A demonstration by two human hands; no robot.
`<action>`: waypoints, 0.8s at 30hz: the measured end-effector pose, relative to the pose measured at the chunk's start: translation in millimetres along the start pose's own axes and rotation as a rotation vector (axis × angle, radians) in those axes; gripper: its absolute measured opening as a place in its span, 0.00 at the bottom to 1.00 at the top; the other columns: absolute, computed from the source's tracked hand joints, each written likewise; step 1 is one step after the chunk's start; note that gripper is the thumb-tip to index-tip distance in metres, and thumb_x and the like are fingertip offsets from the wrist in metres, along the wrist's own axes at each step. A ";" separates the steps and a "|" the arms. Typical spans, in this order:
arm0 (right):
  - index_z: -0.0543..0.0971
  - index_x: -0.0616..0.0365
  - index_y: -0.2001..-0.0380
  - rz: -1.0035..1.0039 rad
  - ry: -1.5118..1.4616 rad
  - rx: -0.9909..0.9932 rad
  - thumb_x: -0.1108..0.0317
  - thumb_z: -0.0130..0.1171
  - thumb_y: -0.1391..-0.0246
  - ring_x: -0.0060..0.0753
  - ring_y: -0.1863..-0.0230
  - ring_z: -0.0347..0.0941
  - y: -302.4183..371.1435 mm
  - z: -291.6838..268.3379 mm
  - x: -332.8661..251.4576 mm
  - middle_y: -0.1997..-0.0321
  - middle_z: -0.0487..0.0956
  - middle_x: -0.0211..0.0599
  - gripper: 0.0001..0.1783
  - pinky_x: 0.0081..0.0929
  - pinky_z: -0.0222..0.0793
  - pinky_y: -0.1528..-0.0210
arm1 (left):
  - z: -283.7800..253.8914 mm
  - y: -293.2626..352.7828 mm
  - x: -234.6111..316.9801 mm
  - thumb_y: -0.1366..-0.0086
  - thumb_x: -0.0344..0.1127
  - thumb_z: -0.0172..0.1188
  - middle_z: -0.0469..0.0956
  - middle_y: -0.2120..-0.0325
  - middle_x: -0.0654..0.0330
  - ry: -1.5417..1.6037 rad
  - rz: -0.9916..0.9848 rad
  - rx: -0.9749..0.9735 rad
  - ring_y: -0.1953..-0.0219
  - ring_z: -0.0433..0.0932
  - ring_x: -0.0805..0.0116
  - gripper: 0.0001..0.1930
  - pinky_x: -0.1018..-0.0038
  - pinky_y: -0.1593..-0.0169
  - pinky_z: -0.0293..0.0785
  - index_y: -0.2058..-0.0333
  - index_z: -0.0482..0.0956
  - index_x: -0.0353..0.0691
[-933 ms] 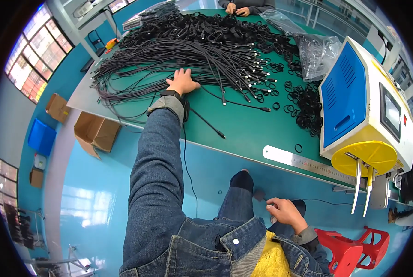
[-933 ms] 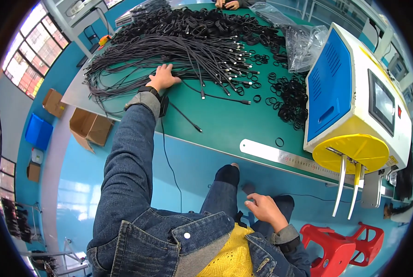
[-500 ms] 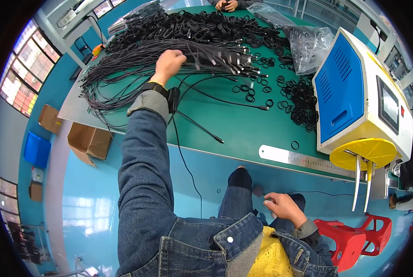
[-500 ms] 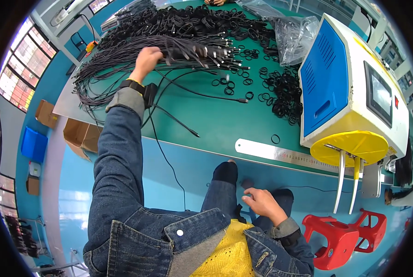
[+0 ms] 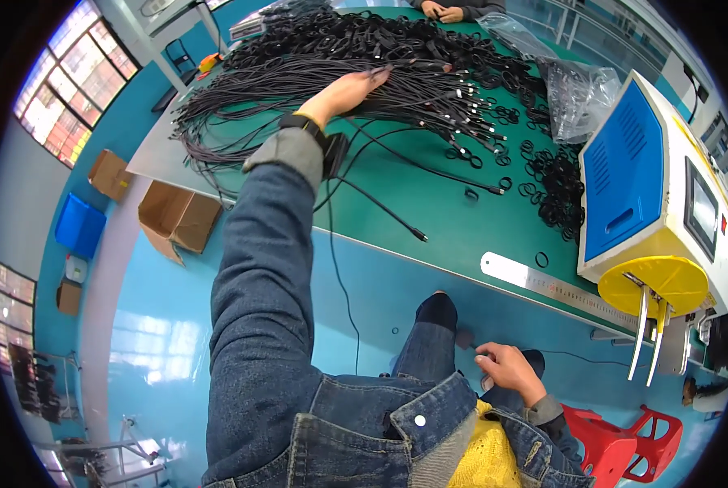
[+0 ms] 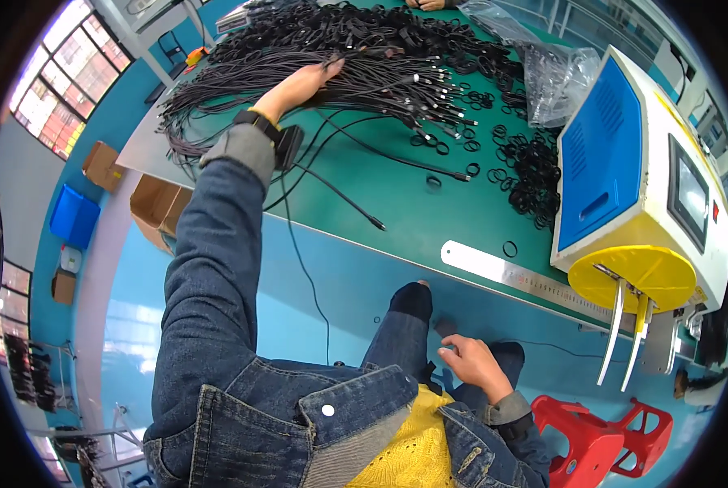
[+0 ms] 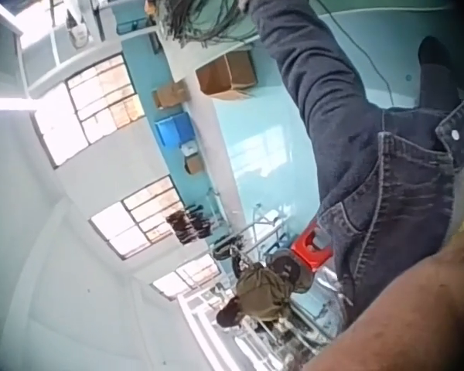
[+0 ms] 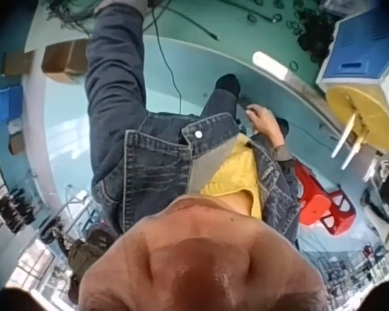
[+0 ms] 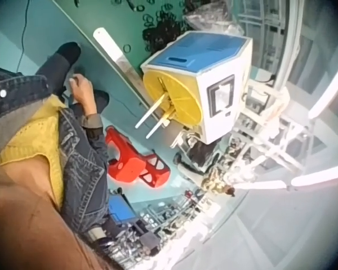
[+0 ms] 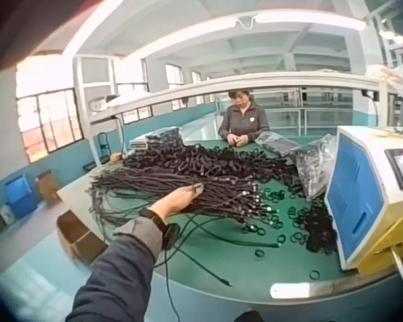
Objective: The person picks up a cable, winds it around the bars of a machine, and removes the coiled cable. They then pick up a tie and wrap it around the coiled cable, repeating the process for several cables.
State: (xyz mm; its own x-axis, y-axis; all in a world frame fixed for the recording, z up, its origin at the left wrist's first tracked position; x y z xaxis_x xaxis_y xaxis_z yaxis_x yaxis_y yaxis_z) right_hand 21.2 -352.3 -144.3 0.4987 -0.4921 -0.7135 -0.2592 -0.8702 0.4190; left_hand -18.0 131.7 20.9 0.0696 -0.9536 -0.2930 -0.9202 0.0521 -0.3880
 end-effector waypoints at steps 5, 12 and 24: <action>0.75 0.63 0.64 -0.027 -0.012 0.012 0.60 0.54 0.51 0.46 0.75 0.73 -0.5 4.8 -2.6 0.80 0.75 0.46 0.17 0.36 0.66 0.71 | -11.2 -33.7 13.4 0.41 0.44 0.52 0.77 0.76 0.55 0.913 -0.501 -0.196 0.72 0.76 0.67 0.17 0.73 0.66 0.72 0.58 0.75 0.40; 0.75 0.63 0.63 0.016 -0.043 0.021 0.60 0.55 0.52 0.44 0.75 0.73 8.0 3.8 1.2 0.79 0.75 0.46 0.17 0.35 0.66 0.71 | -29.3 -22.7 86.6 0.43 0.40 0.55 0.78 0.72 0.59 0.649 -0.314 -0.594 0.73 0.74 0.72 0.16 0.76 0.66 0.70 0.58 0.77 0.41; 0.69 0.66 0.53 -0.488 -0.080 1.045 0.68 0.56 0.50 0.25 0.76 0.66 71.3 -66.5 -57.1 0.70 0.76 0.39 0.21 0.19 0.62 0.75 | -134.0 -3.6 242.9 0.45 0.29 0.59 0.77 0.78 0.59 1.019 -0.018 -0.124 0.75 0.74 0.74 0.08 0.78 0.71 0.68 0.66 0.80 0.36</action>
State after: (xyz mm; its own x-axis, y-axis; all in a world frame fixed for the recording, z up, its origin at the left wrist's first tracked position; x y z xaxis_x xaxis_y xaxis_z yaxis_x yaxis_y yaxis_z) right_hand 29.2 -384.7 -36.3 0.6900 -0.0657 -0.7208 -0.6299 -0.5449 -0.5534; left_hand -49.4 -139.9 68.3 -0.2230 -0.7560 0.6154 -0.9596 0.0591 -0.2751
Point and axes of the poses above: each hand's wrist, its own y-axis away from the middle knuckle, its own z-axis out of the palm, x = y × z, the point moved 4 cm from there along -y, towards the middle knuckle
